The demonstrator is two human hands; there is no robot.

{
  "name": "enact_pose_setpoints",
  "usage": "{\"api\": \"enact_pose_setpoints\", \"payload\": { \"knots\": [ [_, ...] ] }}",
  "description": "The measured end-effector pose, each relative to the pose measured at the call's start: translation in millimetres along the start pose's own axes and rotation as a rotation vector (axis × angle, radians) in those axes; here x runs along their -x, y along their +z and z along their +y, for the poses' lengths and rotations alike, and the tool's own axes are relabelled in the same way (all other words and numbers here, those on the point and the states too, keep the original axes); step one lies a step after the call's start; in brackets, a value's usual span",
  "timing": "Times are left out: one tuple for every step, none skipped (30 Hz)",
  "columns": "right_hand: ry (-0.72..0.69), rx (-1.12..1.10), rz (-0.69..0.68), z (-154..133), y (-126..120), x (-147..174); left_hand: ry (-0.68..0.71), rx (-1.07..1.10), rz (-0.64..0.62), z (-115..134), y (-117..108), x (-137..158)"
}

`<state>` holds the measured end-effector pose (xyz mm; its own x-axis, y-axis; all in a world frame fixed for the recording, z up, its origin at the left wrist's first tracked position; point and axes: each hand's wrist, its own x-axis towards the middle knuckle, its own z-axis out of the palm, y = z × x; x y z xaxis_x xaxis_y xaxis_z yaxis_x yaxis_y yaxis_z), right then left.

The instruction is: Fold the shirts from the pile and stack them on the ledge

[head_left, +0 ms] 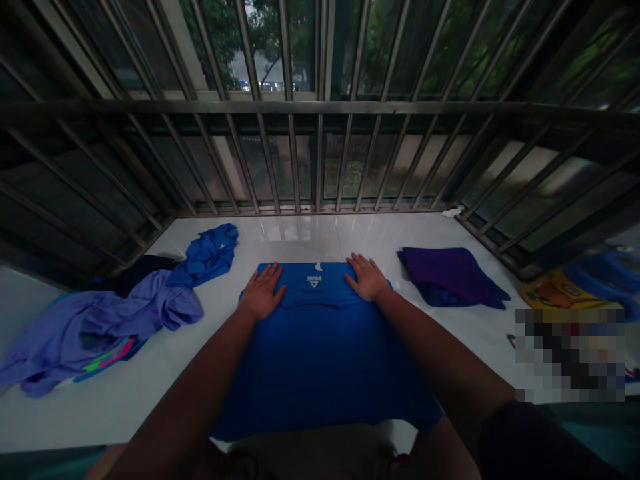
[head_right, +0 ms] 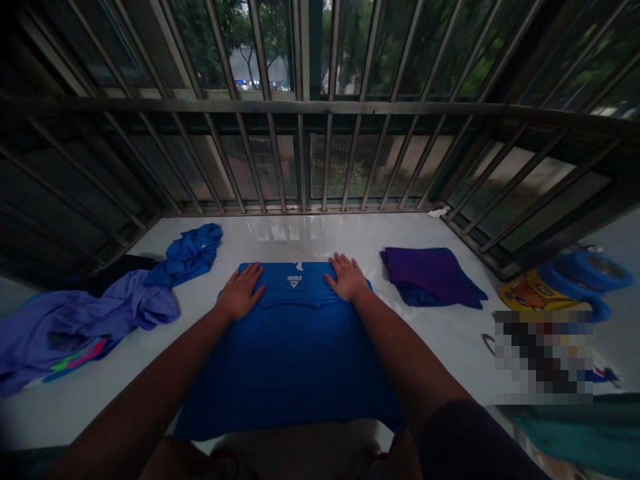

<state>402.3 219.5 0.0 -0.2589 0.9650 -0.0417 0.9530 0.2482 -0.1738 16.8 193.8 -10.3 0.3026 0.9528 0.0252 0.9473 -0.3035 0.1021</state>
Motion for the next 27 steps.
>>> {"api": "enact_pose_setpoints", "payload": {
  "knots": [
    [0.002,0.000,-0.001,-0.2,-0.4,-0.1,0.000,0.002,0.000,-0.2,-0.2,-0.7],
    [0.004,0.000,-0.001,-0.4,-0.8,-0.2,0.000,0.004,0.001,-0.3,-0.3,-1.2],
    [0.007,0.000,0.000,-0.6,-1.2,-0.2,0.001,0.007,0.002,-0.4,-0.4,-1.6],
    [0.010,-0.001,0.000,-0.8,-1.4,-0.2,0.000,0.009,0.004,-0.3,-0.7,-1.7],
    [0.012,-0.002,0.000,-0.8,-1.6,-0.1,-0.001,0.011,0.004,0.0,-1.1,-1.6],
    [0.013,-0.003,0.000,-0.9,-1.7,-0.1,-0.002,0.012,0.002,0.4,-1.7,-1.4],
    [0.013,-0.004,0.000,-0.8,-1.8,0.0,-0.004,0.013,-0.002,0.8,-2.4,-1.2],
    [0.013,-0.005,0.001,-0.8,-1.9,0.2,-0.005,0.014,-0.007,1.2,-3.2,-0.9],
    [0.014,-0.006,0.001,-0.7,-2.1,0.3,-0.006,0.017,-0.011,1.6,-3.8,-0.7],
    [0.014,-0.007,0.001,-0.7,-2.3,0.4,-0.005,0.021,-0.011,1.8,-4.3,-0.5],
    [0.014,-0.008,0.001,-0.8,-2.5,0.5,-0.003,0.026,-0.009,1.8,-4.4,-0.4],
    [0.015,-0.009,0.001,-0.8,-2.7,0.6,0.000,0.030,-0.004,1.6,-4.2,-0.4],
    [0.016,-0.010,0.001,-0.8,-2.8,0.6,0.003,0.034,0.002,1.3,-3.7,-0.4],
    [0.017,-0.011,0.000,-0.8,-2.8,0.5,0.005,0.036,0.008,0.9,-2.9,-0.5],
    [0.018,-0.011,-0.001,-0.7,-2.7,0.4,0.006,0.038,0.013,0.4,-1.9,-0.6],
    [0.018,-0.012,-0.001,-0.5,-2.5,0.3,0.007,0.039,0.019,-0.2,-0.7,-0.8],
    [0.019,-0.013,-0.002,-0.3,-2.2,0.1,0.008,0.040,0.024,-0.6,0.4,-1.0],
    [0.020,-0.014,-0.002,0.0,-1.8,0.0,0.008,0.042,0.030,-1.0,1.3,-1.1],
    [0.020,-0.015,-0.002,0.3,-1.5,-0.2,0.009,0.045,0.036,-1.3,2.0,-1.2],
    [0.020,-0.016,-0.001,0.6,-1.2,-0.3,0.011,0.048,0.039,-1.4,2.4,-1.2],
    [0.019,-0.017,0.000,0.8,-1.0,-0.3,0.013,0.051,0.039,-1.4,2.4,-1.2],
    [0.018,-0.018,0.002,0.9,-1.0,-0.2,0.012,0.052,0.036,-1.3,2.2,-1.1],
    [0.017,-0.019,0.003,0.9,-0.9,-0.2,0.012,0.052,0.033,-1.0,1.8,-1.0],
    [0.016,-0.020,0.003,0.9,-1.0,-0.1,0.009,0.051,0.030,-0.8,1.3,-0.8],
    [0.017,-0.022,0.004,0.8,-1.1,0.0,0.006,0.049,0.027,-0.5,0.8,-0.6],
    [0.019,-0.023,0.004,0.6,-1.1,0.1,0.003,0.048,0.026,-0.2,0.3,-0.4],
    [0.020,-0.024,0.003,0.5,-1.2,0.1,0.002,0.049,0.025,0.0,0.0,-0.3]
  ]
}}
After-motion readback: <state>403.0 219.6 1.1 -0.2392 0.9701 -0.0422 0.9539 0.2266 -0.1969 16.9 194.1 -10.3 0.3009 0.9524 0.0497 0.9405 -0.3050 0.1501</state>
